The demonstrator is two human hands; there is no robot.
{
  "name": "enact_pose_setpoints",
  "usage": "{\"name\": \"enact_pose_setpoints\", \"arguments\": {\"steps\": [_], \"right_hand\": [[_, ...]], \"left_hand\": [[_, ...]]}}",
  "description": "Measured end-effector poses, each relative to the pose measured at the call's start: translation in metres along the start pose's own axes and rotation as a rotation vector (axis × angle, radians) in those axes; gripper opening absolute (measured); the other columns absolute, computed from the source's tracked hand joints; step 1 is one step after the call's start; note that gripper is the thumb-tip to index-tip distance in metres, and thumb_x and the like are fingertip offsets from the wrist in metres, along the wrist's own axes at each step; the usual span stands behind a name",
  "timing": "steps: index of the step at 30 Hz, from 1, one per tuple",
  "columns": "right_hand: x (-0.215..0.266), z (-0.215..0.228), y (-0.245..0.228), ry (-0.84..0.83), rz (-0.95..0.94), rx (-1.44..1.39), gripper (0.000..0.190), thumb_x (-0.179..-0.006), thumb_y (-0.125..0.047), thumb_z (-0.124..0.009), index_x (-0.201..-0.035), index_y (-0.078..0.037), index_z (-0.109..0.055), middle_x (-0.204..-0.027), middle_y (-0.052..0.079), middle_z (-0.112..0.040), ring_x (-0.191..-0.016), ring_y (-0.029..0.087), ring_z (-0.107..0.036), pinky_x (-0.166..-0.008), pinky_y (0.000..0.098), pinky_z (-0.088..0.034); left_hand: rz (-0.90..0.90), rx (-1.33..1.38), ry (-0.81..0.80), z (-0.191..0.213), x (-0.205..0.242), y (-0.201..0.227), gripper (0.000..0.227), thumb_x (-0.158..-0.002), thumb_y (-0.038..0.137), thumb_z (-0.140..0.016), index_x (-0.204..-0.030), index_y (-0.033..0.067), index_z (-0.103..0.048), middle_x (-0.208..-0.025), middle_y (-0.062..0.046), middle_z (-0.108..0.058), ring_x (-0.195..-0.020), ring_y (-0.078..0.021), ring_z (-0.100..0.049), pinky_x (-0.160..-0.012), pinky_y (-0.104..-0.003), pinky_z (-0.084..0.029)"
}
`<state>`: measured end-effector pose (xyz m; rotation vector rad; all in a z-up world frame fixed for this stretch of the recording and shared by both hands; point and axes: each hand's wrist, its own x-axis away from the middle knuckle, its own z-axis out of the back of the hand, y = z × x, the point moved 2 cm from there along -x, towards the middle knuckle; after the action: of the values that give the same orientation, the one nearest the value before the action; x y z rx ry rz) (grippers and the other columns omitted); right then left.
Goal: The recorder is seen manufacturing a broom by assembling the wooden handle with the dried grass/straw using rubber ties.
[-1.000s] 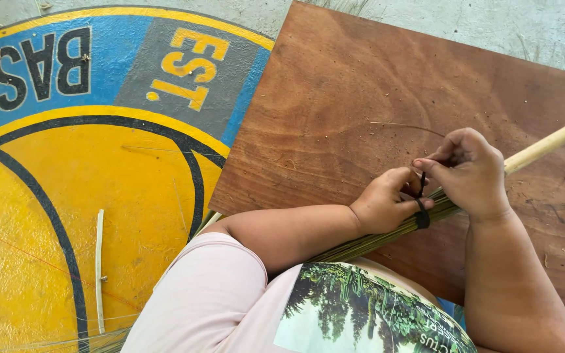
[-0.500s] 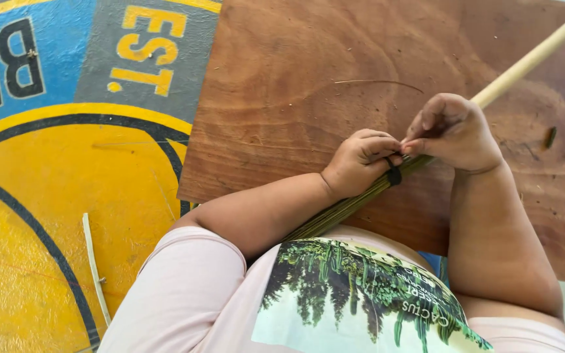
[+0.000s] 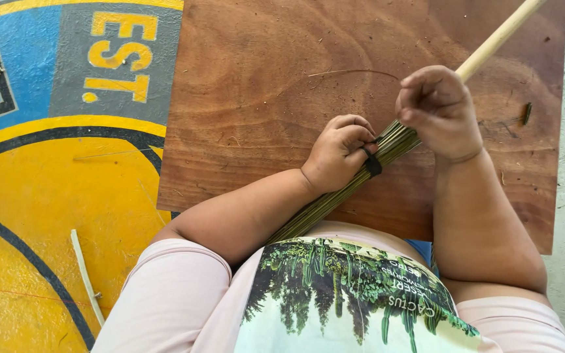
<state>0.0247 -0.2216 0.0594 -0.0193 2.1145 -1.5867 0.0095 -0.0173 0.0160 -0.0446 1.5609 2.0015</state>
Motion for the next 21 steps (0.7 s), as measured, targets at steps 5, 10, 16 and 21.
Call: {"name": "enact_pose_setpoints", "arguments": {"steps": [5, 10, 16, 21], "right_hand": [[-0.001, -0.056, -0.022, -0.169, 0.021, 0.731, 0.035, -0.080, -0.010, -0.087, -0.106, -0.004, -0.064, -0.082, 0.001, -0.062, -0.071, 0.014, -0.058, -0.060, 0.0292, -0.046], [-0.012, -0.074, -0.027, -0.247, 0.062, 0.910, 0.027, -0.072, -0.015, -0.089, -0.085, -0.006, -0.067, -0.088, 0.006, -0.061, -0.072, 0.019, -0.060, -0.062, 0.0332, -0.050], [-0.010, -0.066, -0.018, -0.170, 0.047, 0.944, 0.028, -0.072, -0.016, -0.091, -0.087, -0.005, -0.070, -0.097, 0.008, -0.062, -0.082, 0.018, -0.062, -0.069, 0.0315, -0.052], [-0.011, -0.067, -0.034, -0.153, 0.103, 0.885, 0.027, -0.076, -0.012, -0.087, -0.097, -0.005, -0.073, -0.101, 0.008, -0.064, -0.087, 0.019, -0.065, -0.074, 0.0303, -0.054]], "left_hand": [[0.086, 0.138, 0.045, -0.002, 0.000, -0.023, 0.010, -0.084, 0.001, -0.072, -0.094, 0.0029, -0.072, -0.110, -0.007, -0.066, -0.108, -0.0235, -0.064, -0.094, -0.035, -0.056], [0.173, 0.301, 0.124, -0.005, -0.001, -0.039, 0.009, -0.085, 0.001, -0.072, -0.093, 0.0011, -0.072, -0.109, -0.008, -0.065, -0.100, -0.0184, -0.066, -0.084, -0.030, -0.059], [0.221, 0.328, 0.127, -0.006, -0.002, -0.045, 0.010, -0.086, 0.004, -0.073, -0.096, 0.0006, -0.073, -0.111, -0.007, -0.066, -0.102, -0.0165, -0.067, -0.086, -0.029, -0.060], [0.112, 0.187, 0.126, 0.001, -0.005, -0.040, 0.011, -0.087, 0.003, -0.074, -0.098, 0.0002, -0.075, -0.109, -0.007, -0.070, -0.106, -0.0168, -0.067, -0.093, -0.030, -0.057]]}}
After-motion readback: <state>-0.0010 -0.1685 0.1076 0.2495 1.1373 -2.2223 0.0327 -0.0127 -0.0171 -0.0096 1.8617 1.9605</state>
